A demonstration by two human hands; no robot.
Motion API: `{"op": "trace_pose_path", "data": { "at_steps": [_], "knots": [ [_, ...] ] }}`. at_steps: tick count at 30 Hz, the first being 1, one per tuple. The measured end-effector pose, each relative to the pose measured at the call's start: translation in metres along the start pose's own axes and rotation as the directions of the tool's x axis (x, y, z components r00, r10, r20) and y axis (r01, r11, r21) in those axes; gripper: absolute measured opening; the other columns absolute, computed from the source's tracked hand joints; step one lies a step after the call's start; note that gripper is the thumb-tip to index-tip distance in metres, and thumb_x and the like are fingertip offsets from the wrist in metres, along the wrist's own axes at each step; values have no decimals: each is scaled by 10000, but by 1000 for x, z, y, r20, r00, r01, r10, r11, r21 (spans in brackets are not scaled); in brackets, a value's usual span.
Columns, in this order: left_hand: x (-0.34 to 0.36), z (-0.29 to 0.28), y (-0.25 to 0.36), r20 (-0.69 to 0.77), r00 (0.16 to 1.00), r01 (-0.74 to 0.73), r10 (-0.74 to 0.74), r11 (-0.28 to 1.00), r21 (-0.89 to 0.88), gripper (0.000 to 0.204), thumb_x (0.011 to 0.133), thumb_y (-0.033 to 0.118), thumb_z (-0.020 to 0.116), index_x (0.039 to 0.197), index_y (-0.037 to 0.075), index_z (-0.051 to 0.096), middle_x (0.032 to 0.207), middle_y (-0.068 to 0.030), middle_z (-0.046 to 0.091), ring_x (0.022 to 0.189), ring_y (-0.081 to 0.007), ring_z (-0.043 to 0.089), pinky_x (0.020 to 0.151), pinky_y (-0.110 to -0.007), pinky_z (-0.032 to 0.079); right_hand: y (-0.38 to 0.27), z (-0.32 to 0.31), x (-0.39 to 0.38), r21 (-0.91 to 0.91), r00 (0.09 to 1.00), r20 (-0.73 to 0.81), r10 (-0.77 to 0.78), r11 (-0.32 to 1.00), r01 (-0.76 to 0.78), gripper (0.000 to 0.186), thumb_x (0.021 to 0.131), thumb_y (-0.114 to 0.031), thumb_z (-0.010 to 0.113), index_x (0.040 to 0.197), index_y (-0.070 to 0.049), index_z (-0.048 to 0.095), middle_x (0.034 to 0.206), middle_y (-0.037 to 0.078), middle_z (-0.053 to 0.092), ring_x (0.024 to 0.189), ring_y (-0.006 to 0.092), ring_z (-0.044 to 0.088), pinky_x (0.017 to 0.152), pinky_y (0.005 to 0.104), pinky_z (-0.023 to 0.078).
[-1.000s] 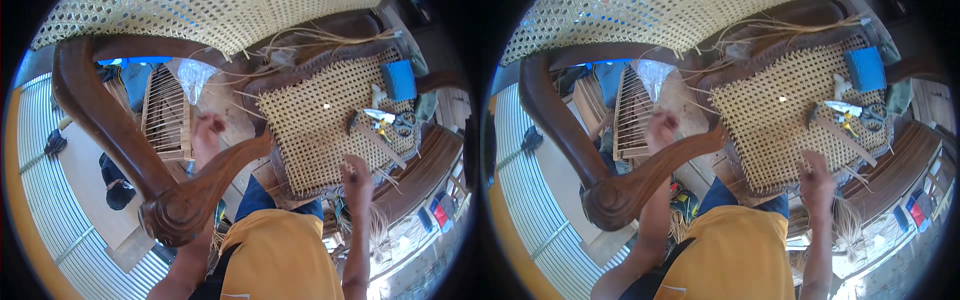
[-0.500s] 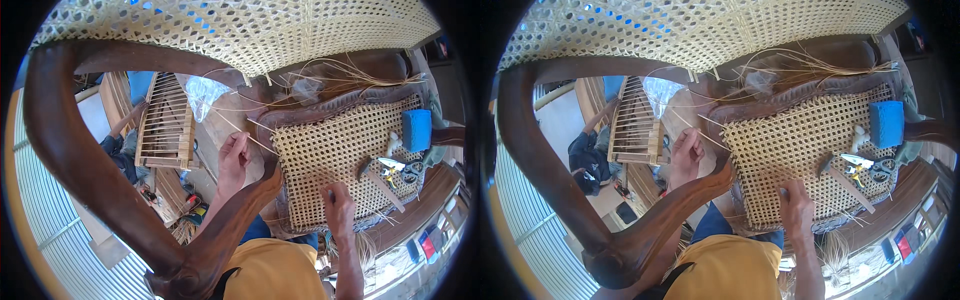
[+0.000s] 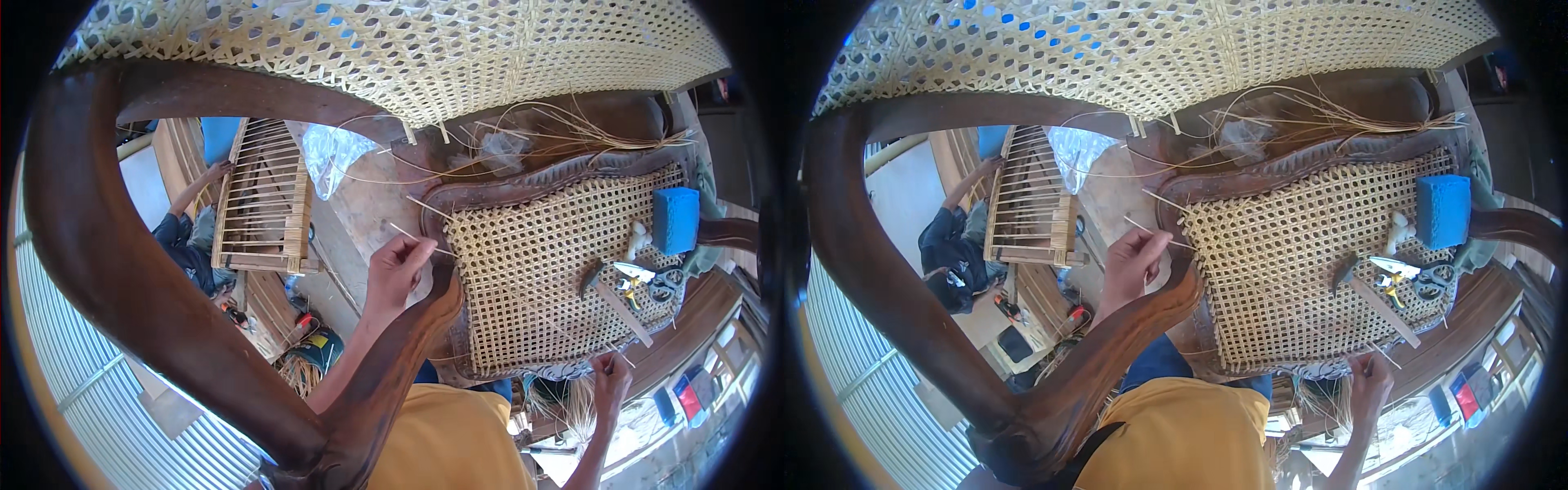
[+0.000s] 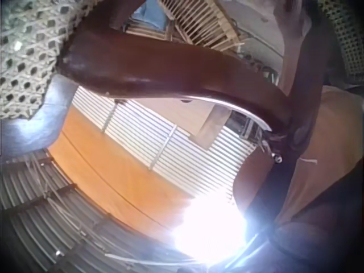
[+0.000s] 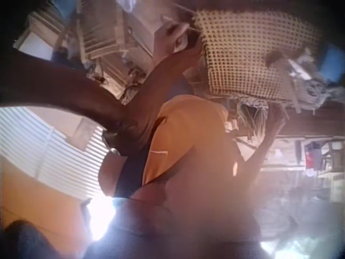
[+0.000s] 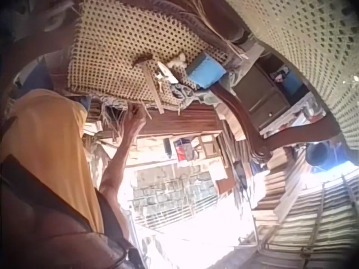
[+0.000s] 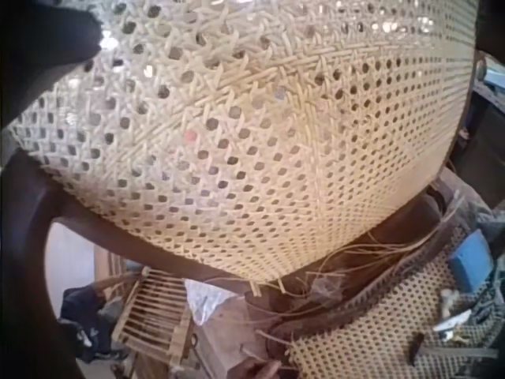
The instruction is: Weaving natural cane strips into the wooden frame of a chair seat.
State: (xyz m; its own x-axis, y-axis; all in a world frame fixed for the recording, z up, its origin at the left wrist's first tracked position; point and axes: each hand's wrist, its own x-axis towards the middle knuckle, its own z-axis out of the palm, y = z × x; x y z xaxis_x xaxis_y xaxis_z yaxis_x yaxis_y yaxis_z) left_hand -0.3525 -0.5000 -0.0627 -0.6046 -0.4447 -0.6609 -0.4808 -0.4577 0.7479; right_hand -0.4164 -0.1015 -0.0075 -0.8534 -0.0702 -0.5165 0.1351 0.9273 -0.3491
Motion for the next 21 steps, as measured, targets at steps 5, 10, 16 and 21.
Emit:
{"op": "trace_pose_path", "data": {
  "at_steps": [5, 10, 16, 21],
  "knots": [
    [-5, -1, 1, -29, 1000, -6, 8, 998, 70, 176, 902, 206, 659, 889, 32, 637, 585, 69, 453, 475, -6, 360, 432, -194, 263, -43, -3, -14, -290, 989, -85, -117, 953, 88, 62, 797, -19, 671, 856, -16, 653, 786, 63, 624, 644, 139, 537, 574, 333, 435],
    [-16, -10, 7, -2, 999, -51, 51, 999, -20, 205, 907, 237, 648, 935, 34, 644, 572, 64, 456, 469, -11, 370, 440, -185, 260, -188, 36, 12, 462, 910, 66, -408, 821, 335, 205, 874, 14, 608, 1049, -58, 687, 925, 50, 642, 689, 92, 517, 583, 226, 413],
    [-10, -10, 2, 29, 997, -61, 70, 967, -247, 239, 873, 271, 677, 967, 51, 655, 652, 54, 502, 539, -23, 414, 487, -188, 301, -257, 100, 45, 536, 893, 286, -347, 831, 151, 181, 861, -136, 662, 994, -16, 681, 841, 80, 679, 720, 134, 596, 665, 273, 475],
    [-3, 0, -4, 88, 996, -4, 25, 972, -235, 188, 832, 187, 701, 903, 13, 686, 700, 10, 616, 594, -55, 507, 543, -235, 399, -254, 102, 35, 670, 939, 158, -307, 732, 126, 187, 856, -161, 671, 920, 15, 675, 736, 13, 635, 625, 77, 534, 547, 258, 433]
  ]
}}
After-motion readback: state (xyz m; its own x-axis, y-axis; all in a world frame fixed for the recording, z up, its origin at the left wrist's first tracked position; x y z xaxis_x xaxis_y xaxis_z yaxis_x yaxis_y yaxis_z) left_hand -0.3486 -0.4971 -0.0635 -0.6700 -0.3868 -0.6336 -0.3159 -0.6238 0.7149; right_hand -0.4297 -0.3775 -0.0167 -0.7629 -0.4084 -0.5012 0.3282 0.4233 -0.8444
